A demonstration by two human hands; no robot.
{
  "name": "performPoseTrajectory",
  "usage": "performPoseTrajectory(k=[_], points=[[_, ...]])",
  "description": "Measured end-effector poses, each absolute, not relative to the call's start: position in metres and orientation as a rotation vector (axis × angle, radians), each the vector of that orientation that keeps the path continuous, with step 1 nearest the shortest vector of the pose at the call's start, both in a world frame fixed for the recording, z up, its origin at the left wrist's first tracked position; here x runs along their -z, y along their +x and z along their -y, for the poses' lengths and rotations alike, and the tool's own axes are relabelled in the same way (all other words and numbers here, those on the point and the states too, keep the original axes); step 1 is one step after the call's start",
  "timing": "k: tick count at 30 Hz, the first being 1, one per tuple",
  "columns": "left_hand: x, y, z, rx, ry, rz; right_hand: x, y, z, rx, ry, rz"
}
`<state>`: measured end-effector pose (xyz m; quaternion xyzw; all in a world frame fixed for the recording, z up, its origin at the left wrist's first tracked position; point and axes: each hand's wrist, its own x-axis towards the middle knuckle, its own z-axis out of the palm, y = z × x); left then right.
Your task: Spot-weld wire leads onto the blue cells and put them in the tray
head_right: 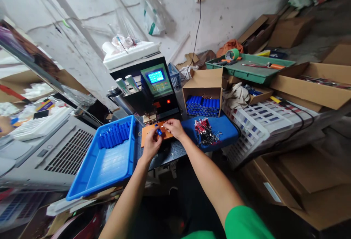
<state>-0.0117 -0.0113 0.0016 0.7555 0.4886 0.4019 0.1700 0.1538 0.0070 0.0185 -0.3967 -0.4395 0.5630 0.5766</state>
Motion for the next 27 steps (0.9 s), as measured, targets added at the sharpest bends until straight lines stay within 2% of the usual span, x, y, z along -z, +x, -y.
performPoseTrajectory(k=[7,17,27], points=[[-0.014,-0.011,0.010,-1.232,1.799,-1.413,-0.012,0.149,-0.014,-1.276,-0.924,1.022],[-0.010,-0.009,-0.006,-1.152,1.779,-1.433,-0.007,0.146,-0.019,-1.244,-0.957,1.035],[-0.001,-0.010,-0.003,-1.171,1.897,-1.519,-0.028,0.133,-0.016,-1.307,-1.015,1.021]])
